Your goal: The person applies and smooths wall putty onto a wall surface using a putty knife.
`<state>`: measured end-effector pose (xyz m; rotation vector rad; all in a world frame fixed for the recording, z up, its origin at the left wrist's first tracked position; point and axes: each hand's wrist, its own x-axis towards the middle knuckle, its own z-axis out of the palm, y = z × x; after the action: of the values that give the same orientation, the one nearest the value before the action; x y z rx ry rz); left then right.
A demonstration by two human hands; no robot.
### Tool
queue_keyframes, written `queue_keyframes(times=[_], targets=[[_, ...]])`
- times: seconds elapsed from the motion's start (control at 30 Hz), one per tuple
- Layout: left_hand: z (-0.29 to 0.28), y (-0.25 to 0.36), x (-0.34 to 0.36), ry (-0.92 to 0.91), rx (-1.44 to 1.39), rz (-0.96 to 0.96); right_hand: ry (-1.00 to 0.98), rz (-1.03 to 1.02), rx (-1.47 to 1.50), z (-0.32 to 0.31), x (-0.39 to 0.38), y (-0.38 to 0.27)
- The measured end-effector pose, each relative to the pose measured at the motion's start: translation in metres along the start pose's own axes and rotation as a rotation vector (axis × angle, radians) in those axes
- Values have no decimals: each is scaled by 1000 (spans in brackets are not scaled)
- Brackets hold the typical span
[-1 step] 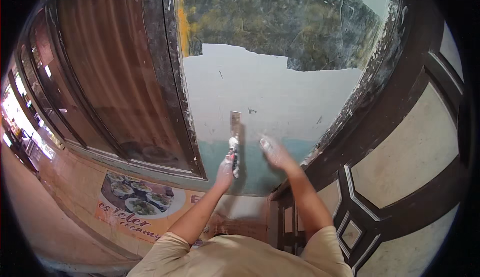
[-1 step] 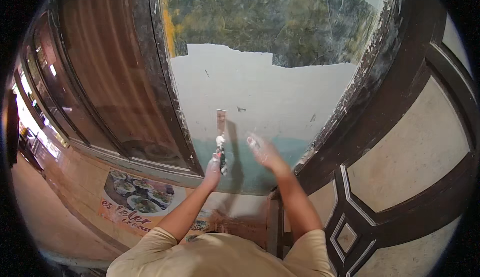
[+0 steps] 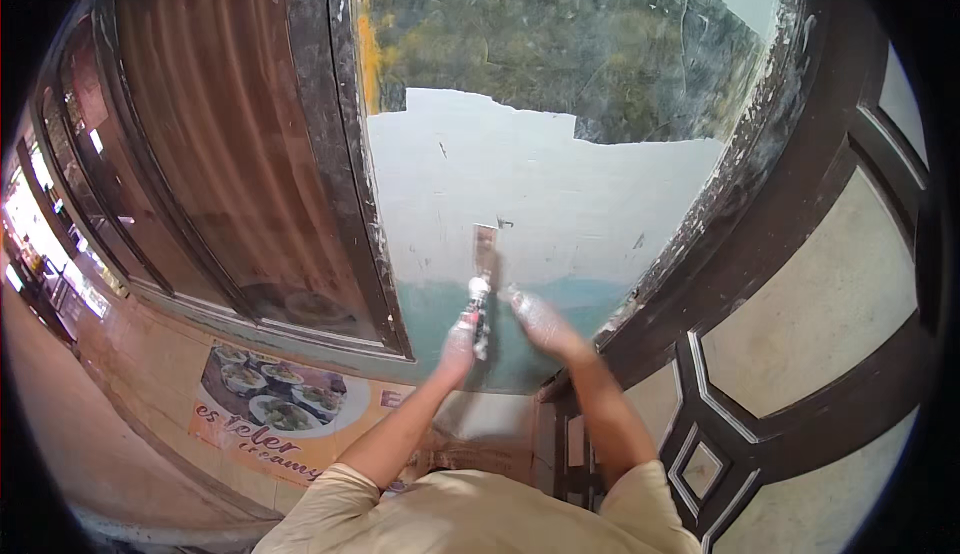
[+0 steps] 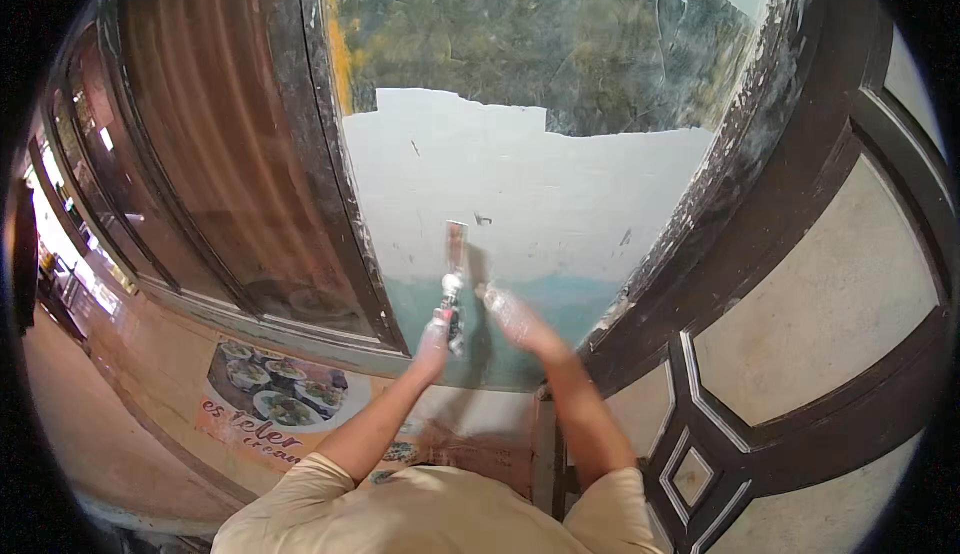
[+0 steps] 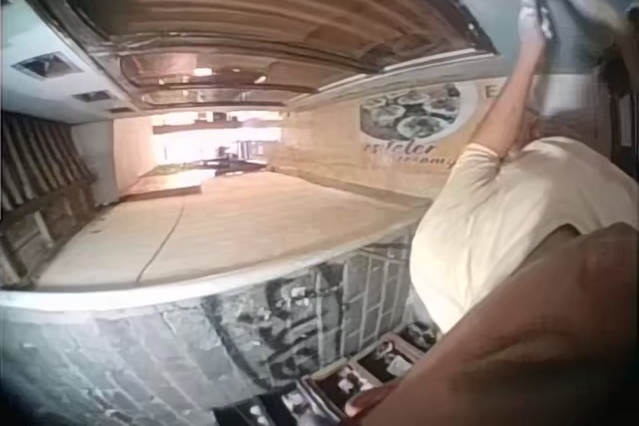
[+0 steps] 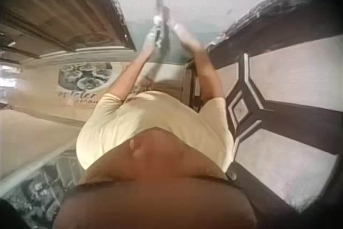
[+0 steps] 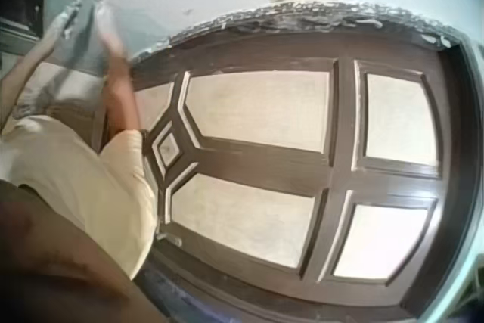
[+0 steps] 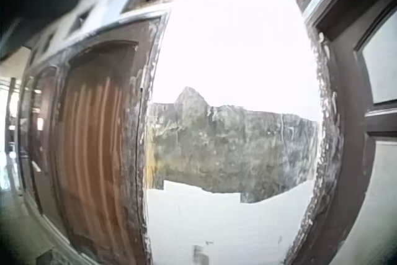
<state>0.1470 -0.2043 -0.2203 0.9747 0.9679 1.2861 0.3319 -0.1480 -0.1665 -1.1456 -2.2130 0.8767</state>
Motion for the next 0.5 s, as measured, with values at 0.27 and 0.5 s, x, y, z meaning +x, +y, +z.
queue_keyframes(times=[0.27,0.5], targets=[[11,57,29,-418,1302,503,308,279,568,7,-48,-5],[-5,235,126,124,1620,1372,804,85,-71,-65,-17,-42]])
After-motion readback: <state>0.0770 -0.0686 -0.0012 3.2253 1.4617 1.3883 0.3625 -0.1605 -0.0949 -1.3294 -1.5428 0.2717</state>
